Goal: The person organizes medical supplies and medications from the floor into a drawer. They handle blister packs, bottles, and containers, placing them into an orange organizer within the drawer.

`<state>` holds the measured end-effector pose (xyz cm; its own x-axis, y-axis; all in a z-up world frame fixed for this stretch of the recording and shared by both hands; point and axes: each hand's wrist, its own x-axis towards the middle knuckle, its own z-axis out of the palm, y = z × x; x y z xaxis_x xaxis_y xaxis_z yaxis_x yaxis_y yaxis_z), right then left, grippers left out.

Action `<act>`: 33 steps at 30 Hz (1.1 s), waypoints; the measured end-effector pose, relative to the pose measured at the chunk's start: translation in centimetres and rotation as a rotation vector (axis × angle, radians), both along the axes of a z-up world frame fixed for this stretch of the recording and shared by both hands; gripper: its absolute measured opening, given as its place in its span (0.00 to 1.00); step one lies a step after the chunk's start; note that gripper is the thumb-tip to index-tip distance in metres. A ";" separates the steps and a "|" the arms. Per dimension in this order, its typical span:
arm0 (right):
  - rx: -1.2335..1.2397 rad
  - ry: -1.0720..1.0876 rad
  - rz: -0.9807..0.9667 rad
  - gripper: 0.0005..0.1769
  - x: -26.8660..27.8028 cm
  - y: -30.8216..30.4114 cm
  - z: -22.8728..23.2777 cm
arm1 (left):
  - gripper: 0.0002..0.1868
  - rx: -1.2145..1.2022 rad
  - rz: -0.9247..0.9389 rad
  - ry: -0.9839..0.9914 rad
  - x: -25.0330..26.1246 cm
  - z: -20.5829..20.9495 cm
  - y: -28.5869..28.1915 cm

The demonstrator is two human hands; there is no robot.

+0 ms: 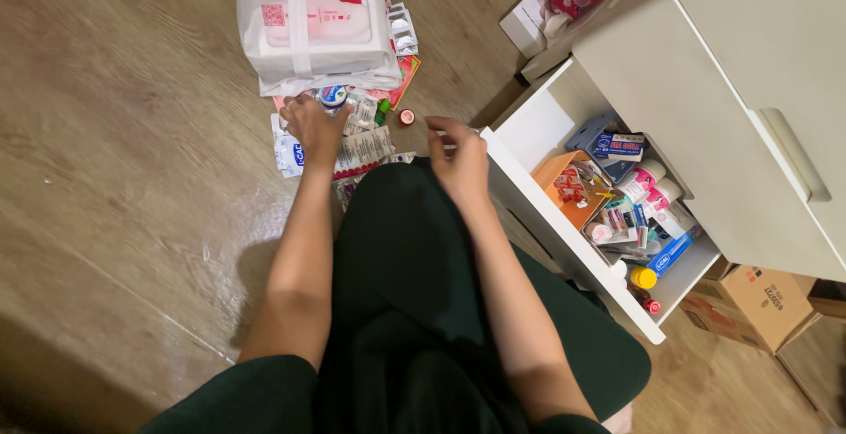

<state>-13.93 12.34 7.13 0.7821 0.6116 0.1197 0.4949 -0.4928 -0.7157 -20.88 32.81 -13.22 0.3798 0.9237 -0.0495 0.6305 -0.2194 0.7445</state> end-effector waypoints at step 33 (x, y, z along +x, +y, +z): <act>0.162 0.320 -0.217 0.16 10.8 -32.1 2.9 | 0.12 -0.688 -0.976 -0.644 10.9 19.2 -19.1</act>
<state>-3.13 -19.74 10.06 0.9042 0.4216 -0.0690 0.1320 -0.4293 -0.8935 -9.97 13.74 5.95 0.9908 0.1271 0.0456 -0.0659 0.1603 0.9849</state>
